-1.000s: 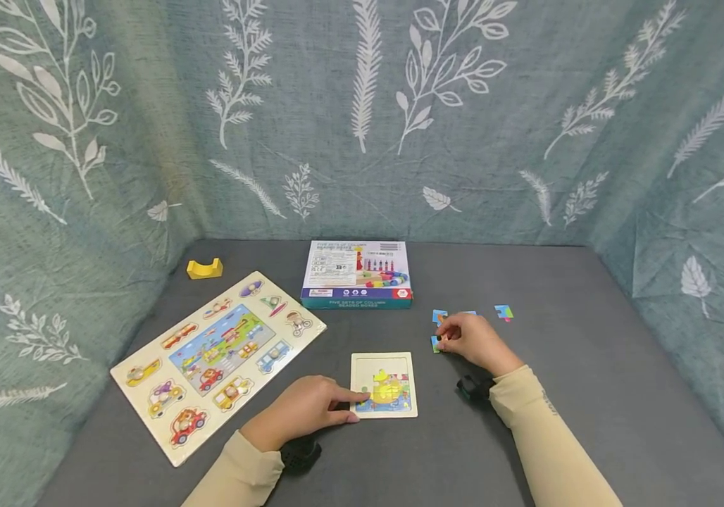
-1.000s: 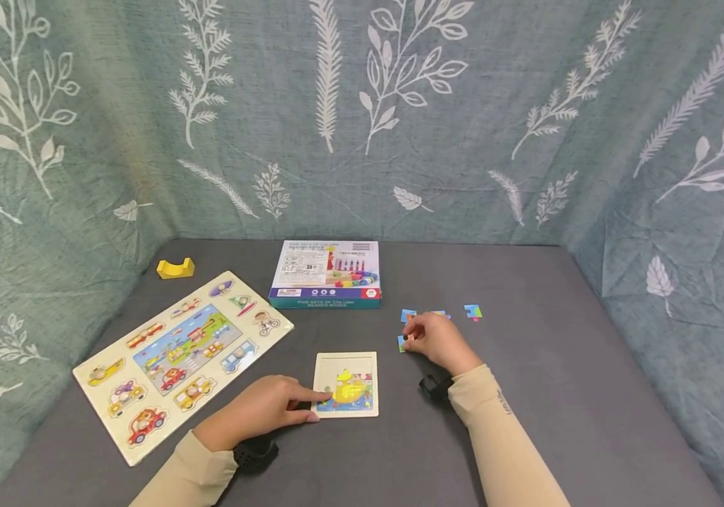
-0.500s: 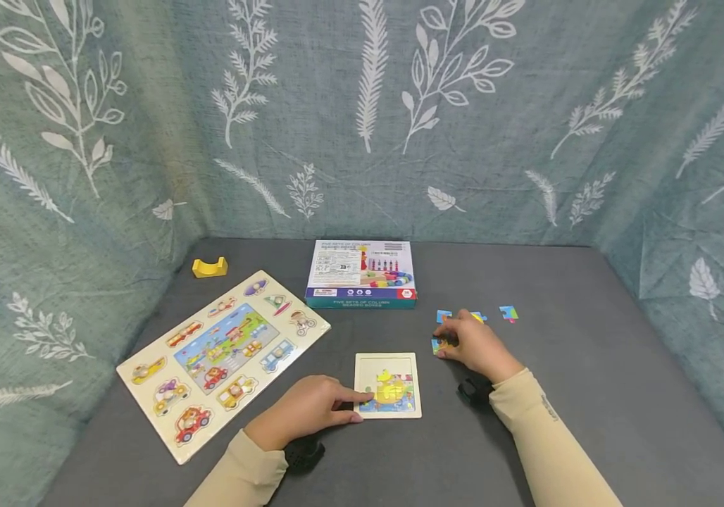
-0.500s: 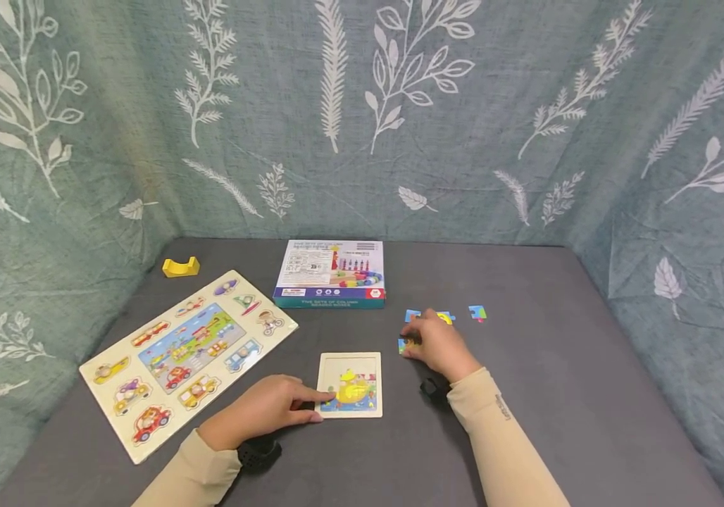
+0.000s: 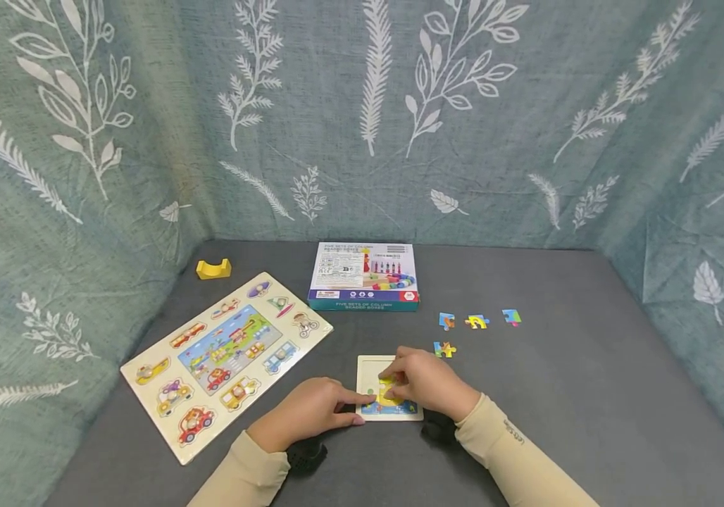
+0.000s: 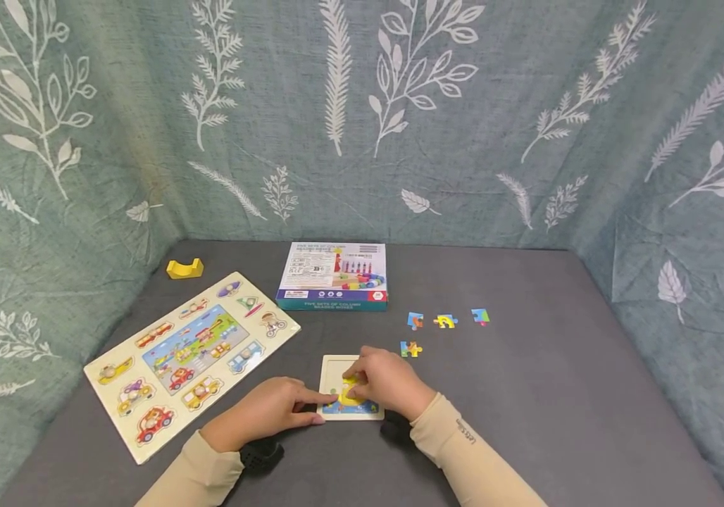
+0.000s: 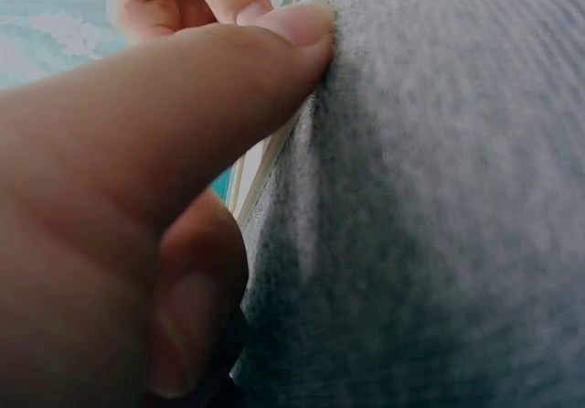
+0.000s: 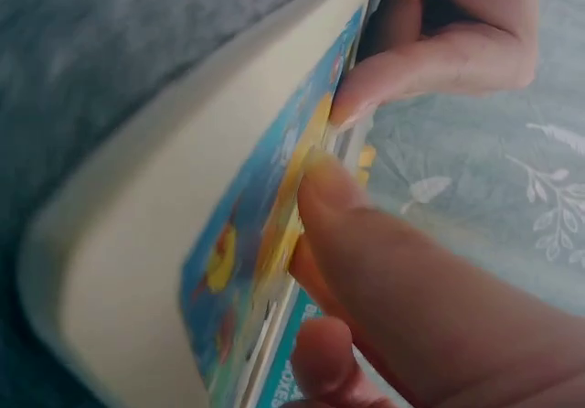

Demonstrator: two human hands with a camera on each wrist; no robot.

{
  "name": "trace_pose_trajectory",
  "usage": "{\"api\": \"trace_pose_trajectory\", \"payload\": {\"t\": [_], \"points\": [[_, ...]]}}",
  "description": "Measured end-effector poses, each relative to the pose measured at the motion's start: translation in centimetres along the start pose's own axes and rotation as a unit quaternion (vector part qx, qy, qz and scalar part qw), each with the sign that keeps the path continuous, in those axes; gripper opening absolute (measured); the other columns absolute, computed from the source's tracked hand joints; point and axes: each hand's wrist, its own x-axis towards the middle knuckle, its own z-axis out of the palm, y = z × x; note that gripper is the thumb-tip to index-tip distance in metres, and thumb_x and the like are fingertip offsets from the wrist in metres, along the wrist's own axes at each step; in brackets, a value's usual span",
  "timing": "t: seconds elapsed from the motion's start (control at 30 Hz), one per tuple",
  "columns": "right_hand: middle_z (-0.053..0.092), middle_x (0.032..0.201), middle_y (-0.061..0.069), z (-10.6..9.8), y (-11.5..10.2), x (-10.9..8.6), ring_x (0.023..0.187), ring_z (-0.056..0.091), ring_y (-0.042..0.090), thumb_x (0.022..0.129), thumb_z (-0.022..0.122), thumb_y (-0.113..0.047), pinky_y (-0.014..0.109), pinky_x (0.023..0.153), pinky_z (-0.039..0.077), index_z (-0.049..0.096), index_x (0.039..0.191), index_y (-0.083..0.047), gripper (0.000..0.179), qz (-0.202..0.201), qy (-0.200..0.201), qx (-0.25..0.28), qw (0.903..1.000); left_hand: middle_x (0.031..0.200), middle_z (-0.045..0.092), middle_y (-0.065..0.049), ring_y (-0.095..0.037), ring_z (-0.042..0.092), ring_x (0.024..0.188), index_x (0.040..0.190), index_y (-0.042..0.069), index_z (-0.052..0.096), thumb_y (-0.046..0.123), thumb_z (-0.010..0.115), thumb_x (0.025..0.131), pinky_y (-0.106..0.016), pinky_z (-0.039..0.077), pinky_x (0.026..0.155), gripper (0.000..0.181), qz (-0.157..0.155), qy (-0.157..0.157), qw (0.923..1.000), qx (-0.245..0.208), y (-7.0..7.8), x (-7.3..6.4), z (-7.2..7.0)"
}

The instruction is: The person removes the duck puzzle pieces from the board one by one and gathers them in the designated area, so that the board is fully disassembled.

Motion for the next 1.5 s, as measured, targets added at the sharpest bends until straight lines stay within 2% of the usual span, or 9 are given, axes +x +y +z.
{"api": "trace_pose_trajectory", "payload": {"t": [0.2,0.4,0.53,0.8,1.0,1.13,1.33,1.4,1.5], "points": [[0.056,0.094,-0.006,0.0,0.3,-0.1,0.084,0.05,0.011,0.084,0.09,-0.014,0.029,0.073,0.048,0.079,0.101,-0.017,0.02,0.001,0.018,0.04,0.9991,0.064,0.044,0.016,0.001,0.036,0.057,0.133,0.021,0.076,0.032,0.076,0.098,-0.021,0.033,0.055,0.037,0.005,-0.001,1.0,-0.003,0.0,0.0,-0.1],[0.057,0.078,-0.009,0.0,0.4,0.3,0.078,0.048,0.013,0.085,0.089,-0.008,0.03,0.07,0.042,0.074,0.102,-0.017,0.024,0.025,-0.004,0.093,0.9953,0.064,0.045,0.016,0.0,0.036,0.057,0.132,0.02,0.076,0.032,0.076,0.098,-0.022,0.033,0.055,0.036,0.004,0.002,1.0,-0.008,0.2,-0.1,-0.3],[0.059,0.082,-0.01,0.0,0.7,0.3,0.077,0.049,0.01,0.089,0.084,-0.006,0.029,0.07,0.045,0.076,0.107,-0.014,0.021,0.016,-0.007,0.118,0.9929,0.064,0.045,0.015,0.0,0.036,0.057,0.132,0.021,0.076,0.032,0.076,0.098,-0.022,0.033,0.055,0.036,0.003,0.002,1.0,-0.006,0.2,-0.1,-0.3],[0.069,0.103,-0.003,-1.4,1.2,-0.1,0.087,0.058,0.017,0.098,0.074,-0.004,0.029,0.077,0.052,0.076,0.116,-0.01,0.02,0.024,0.017,0.228,0.9732,0.064,0.043,0.016,0.0,0.036,0.057,0.133,0.022,0.076,0.031,0.077,0.097,-0.022,0.032,0.055,0.037,-0.009,-0.01,0.9999,-0.005,0.4,0.0,-0.1],[0.068,0.1,-0.004,-1.2,1.6,-0.1,0.085,0.061,0.012,0.095,0.077,-0.005,0.029,0.078,0.054,0.076,0.114,-0.01,0.019,0.024,0.01,0.201,0.9792,0.066,0.045,0.015,-0.001,0.037,0.059,0.132,0.021,0.077,0.031,0.078,0.097,-0.022,0.033,0.056,0.036,-0.003,-0.005,0.9999,0.009,0.5,0.2,-0.3],[0.069,0.1,-0.002,-1.8,1.9,-0.1,0.084,0.064,0.012,0.094,0.077,-0.002,0.029,0.077,0.055,0.074,0.115,-0.006,0.021,0.031,0.037,0.212,0.976,0.08,0.052,0.013,-0.002,0.04,0.07,0.128,0.02,0.078,0.031,0.081,0.094,-0.021,0.035,0.061,0.036,0.027,0.018,0.9988,0.038,0.5,0.3,-0.1],[0.071,0.096,0.009,-5.9,4.4,-2.2,0.085,0.07,0.02,0.092,0.078,0.001,0.028,0.072,0.057,0.069,0.109,0.002,0.019,0.101,0.15,0.249,0.9515,0.113,0.059,0.003,-0.012,0.053,0.101,0.126,0.021,0.078,0.032,0.088,0.088,-0.032,0.047,0.084,0.04,0.072,0.078,0.9918,0.071,0.8,0.5,0.3],[0.071,0.096,0.01,-6.9,5.8,-3.3,0.083,0.07,0.019,0.092,0.079,0.0,0.028,0.07,0.056,0.069,0.106,0.002,0.018,0.143,0.178,0.23,0.9459,0.132,0.061,0.0,-0.018,0.055,0.12,0.133,0.021,0.074,0.035,0.086,0.09,-0.04,0.048,0.095,0.047,0.084,0.074,0.9914,0.067,1.0,0.6,0.5],[0.07,0.094,0.011,-7.6,7.9,-4.8,0.078,0.07,0.017,0.093,0.079,-0.001,0.03,0.067,0.056,0.069,0.105,0.003,0.017,0.207,0.198,0.193,0.9384,0.154,0.053,0.0,-0.024,0.046,0.143,0.146,0.019,0.065,0.04,0.079,0.095,-0.048,0.044,0.106,0.056,0.091,0.038,0.993,0.064,1.3,0.6,0.7]]}}
